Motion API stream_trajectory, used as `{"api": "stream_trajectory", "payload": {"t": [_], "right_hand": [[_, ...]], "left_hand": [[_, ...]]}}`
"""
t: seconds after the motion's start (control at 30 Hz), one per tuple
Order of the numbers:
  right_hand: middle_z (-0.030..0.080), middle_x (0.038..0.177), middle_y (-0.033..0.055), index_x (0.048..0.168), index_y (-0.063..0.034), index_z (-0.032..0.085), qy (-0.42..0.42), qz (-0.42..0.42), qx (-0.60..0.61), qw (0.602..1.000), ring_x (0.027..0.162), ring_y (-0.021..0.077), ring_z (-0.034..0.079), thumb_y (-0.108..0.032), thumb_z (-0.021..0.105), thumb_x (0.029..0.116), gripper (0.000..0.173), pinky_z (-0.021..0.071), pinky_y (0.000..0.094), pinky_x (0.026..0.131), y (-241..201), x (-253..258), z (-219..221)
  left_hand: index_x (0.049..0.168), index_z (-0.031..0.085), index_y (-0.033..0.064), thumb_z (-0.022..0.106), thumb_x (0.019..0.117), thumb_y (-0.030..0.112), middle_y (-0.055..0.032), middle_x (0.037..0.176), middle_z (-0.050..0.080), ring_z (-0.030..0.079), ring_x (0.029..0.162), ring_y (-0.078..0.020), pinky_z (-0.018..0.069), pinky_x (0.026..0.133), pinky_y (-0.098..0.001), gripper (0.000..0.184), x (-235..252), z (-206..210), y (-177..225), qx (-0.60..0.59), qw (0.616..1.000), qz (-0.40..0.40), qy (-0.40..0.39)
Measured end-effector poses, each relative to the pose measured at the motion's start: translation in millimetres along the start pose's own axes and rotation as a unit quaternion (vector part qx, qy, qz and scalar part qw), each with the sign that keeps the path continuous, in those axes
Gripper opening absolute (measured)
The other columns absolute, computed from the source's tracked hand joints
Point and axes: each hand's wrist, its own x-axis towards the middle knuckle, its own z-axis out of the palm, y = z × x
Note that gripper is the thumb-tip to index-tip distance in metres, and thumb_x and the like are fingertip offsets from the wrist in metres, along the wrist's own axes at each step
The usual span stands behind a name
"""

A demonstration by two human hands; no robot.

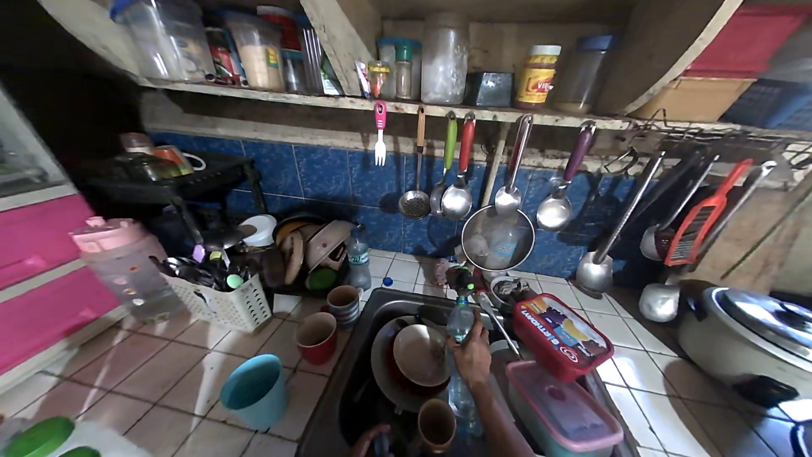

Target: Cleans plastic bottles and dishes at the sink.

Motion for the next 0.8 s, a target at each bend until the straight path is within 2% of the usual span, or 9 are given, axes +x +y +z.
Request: {"api": "stream_trajectory", "payload": {"t": [0.5, 0.8], "right_hand": [[0.051, 0.143, 0.0307, 0.162, -0.0104, 0.025, 0.009, 0.001, -0.013, 1.0, 0.12, 0.0461, 0.061, -0.038, 0.083, 0.0838, 0.101, 0.0545, 0.0545, 0.095, -0.3, -0.4, 2.3], [0.052, 0.141, 0.032, 0.161, -0.0091, 0.027, 0.022, -0.014, 0.001, 1.0, 0.12, 0.0485, 0.06, -0.037, 0.085, 0.0827, 0.101, 0.0537, 0.0572, 0.095, 2.3, -0.4, 4.8]], "left_hand": [[0.136, 0.056, -0.0067, 0.065, 0.0981, 0.011, -0.0255, 0.125, 0.065, 0.071, 0.1, -0.0274, 0.059, 0.089, -0.0437, 0.043, -0.5, -0.7, -2.0, 0.017, 1.0, 0.01, 0.005], [0.137, 0.056, -0.0061, 0.066, 0.098, 0.011, -0.0237, 0.123, 0.067, 0.072, 0.099, -0.0261, 0.059, 0.089, -0.0422, 0.043, -1.6, 1.3, 0.9, 0.006, 1.0, 0.004, 0.015]]}}
